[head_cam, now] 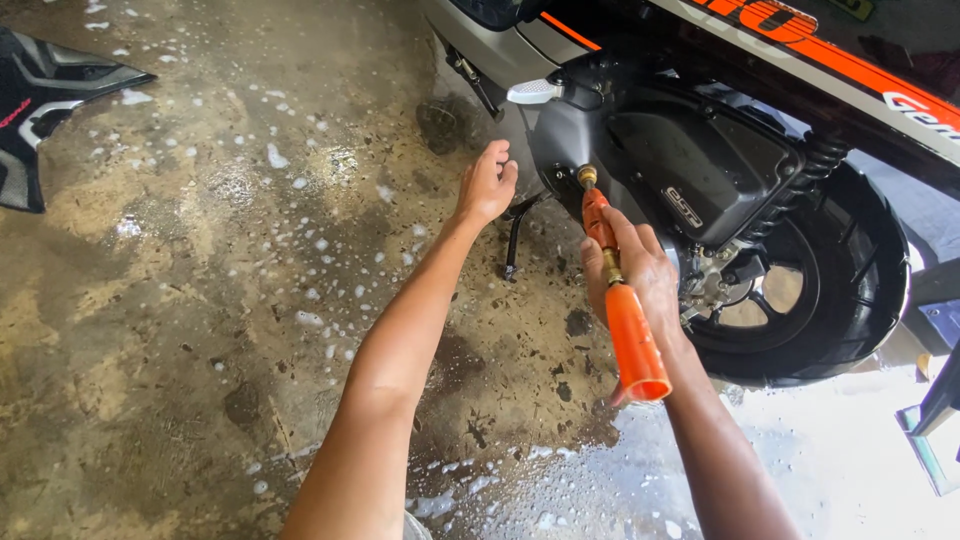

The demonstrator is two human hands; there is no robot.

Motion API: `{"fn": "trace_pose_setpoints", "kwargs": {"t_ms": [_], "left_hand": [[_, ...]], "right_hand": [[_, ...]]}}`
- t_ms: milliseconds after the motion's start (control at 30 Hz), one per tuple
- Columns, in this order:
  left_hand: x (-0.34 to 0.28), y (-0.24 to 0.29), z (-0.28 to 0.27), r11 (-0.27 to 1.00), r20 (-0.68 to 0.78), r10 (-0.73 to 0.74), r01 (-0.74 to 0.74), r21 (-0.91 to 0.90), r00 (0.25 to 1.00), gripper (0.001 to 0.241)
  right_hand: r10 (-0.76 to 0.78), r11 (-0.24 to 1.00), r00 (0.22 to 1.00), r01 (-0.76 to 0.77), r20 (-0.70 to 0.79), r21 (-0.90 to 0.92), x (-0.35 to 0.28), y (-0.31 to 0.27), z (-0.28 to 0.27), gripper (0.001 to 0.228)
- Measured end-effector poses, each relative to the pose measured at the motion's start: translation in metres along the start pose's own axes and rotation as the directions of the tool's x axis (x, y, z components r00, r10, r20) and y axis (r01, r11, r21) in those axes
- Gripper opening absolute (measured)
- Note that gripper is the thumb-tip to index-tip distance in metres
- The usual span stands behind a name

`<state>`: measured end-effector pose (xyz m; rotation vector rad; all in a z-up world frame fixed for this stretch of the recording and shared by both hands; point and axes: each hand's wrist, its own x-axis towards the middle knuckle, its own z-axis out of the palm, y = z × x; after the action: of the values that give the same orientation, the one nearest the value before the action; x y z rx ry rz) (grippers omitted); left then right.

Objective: The person washes a black motorcycle with a high-pressure water sprayer, focusing on the rear wheel, engine area, and body panels.

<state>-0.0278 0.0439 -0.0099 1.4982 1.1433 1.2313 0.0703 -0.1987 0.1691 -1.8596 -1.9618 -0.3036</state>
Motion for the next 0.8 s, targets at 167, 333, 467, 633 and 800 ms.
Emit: {"fn": "trace_pose_setpoints", "kwargs": {"t_ms": [167,333,467,633,800], "left_hand": [[-0.002,0.016,-0.001,1.000,0.027,-0.011,0.011,-0.008,1.000,0.046],[0.005,0.007,0.001,0.999,0.051,-0.039,0.041,-0.033,0.998,0.048],[0.003,0.002,-0.008,0.999,-0.009,-0.005,0.005,-0.043,1.000,0.047],[0.005,-0.002,-0.016,0.999,-0.050,0.014,-0.016,-0.046,0.999,0.047],[0.000,0.010,-0.013,1.000,-0.069,-0.003,0.004,0.011,0.998,0.047]], "right_hand": [[0.158,0.987,0.984,-0.158,0.078,-0.016,0.001,-0.001,-0.012,0.052],[0.024,0.997,1.000,-0.024,0.005,0.074,0.001,0.001,-0.009,0.050],[0.026,0.995,0.999,-0.031,0.046,0.092,0.003,0.001,-0.014,0.050],[0.107,0.990,0.992,-0.099,-0.071,0.100,0.003,0.017,-0.032,0.047],[0.037,0.983,0.993,-0.056,0.113,0.175,0.003,0.031,-0.051,0.046]]}}
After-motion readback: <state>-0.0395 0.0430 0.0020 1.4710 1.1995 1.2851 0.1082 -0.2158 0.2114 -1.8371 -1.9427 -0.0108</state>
